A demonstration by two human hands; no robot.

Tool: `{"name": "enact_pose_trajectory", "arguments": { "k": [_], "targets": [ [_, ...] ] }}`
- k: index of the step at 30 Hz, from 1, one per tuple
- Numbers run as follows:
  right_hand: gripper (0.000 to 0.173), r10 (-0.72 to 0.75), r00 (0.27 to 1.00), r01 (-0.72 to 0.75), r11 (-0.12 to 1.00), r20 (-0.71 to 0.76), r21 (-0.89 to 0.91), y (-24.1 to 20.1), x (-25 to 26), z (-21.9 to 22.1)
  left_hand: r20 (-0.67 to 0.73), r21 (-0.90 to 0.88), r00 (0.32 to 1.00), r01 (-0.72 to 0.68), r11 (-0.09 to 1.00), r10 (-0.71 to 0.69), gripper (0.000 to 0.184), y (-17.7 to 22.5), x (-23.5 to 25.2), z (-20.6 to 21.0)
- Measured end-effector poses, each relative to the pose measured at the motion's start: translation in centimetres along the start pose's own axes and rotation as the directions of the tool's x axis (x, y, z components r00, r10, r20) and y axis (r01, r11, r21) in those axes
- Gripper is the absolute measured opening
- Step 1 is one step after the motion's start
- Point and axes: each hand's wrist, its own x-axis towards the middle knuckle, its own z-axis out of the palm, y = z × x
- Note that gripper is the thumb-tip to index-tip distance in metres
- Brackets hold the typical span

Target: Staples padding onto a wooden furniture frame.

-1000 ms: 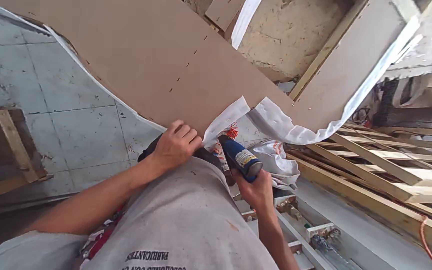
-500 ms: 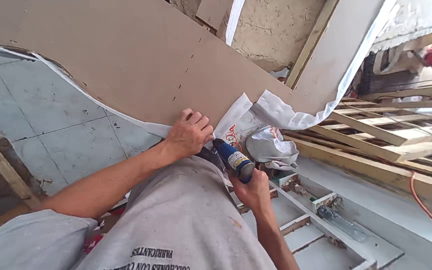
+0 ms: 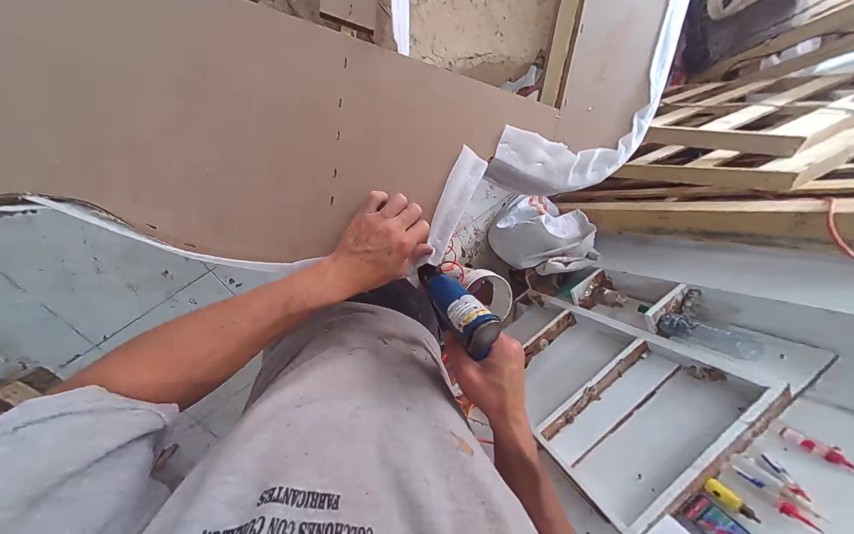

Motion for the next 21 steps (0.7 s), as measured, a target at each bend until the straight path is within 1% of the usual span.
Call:
{"name": "enact_pose_trajectory", "arguments": {
  "k": [3, 5, 7, 9, 11, 13, 15, 17, 21],
  "targets": [
    [0.033, 0.077, 0.993, -0.062, 0.985, -0.087, 0.163, 0.8, -1.7, 0.0, 0.014, -0.027, 0.997, 0.071, 0.997, -0.070, 0.043, -0.3, -1.0, -2.0],
    [0.033, 0.131, 0.984, -0.099, 0.966, -0.122, 0.238, 1.1, -2.5, -0.5, 0.064, 0.034, 0.993, 0.095, 0.995, -0.097, 0.049, 0.4, -2.3, -3.7],
    [0.031, 0.175, 0.975, -0.131, 0.950, -0.135, 0.284, 1.1, -2.7, -1.2, 0.115, 0.097, 0.988, 0.093, 0.991, -0.104, 0.056, 1.4, -4.0, -4.2],
    [0.036, 0.200, 0.972, -0.150, 0.931, -0.120, 0.333, 1.3, -2.3, -1.3, 0.197, 0.120, 0.972, 0.105, 0.987, -0.127, 0.059, 2.2, -5.3, -4.6],
    [0.040, 0.193, 0.975, -0.138, 0.912, -0.107, 0.387, 1.7, -1.8, -0.7, 0.323, 0.133, 0.932, 0.126, 0.983, -0.163, 0.056, 2.6, -5.6, -4.9],
    [0.046, 0.183, 0.979, -0.130, 0.895, -0.085, 0.427, 1.7, -1.9, 0.1, 0.382, 0.182, 0.906, 0.119, 0.976, -0.181, 0.056, 2.6, -5.9, -4.8],
    [0.051, 0.183, 0.981, -0.135, 0.887, -0.070, 0.441, 1.3, -2.3, 0.4, 0.406, 0.202, 0.902, 0.069, 0.977, -0.148, 0.054, 1.9, -5.7, -4.7],
    [0.052, 0.191, 0.976, -0.126, 0.888, -0.105, 0.442, 0.7, -2.8, 0.6, 0.410, 0.194, 0.909, -0.013, 0.981, -0.069, 0.051, 0.9, -4.8, -4.9],
    [0.048, 0.285, 0.938, -0.172, 0.878, -0.198, 0.446, -1.6, -4.4, 2.4, 0.421, 0.125, 0.900, -0.184, 0.975, 0.116, 0.049, -1.7, -4.0, -4.6]
  ]
}}
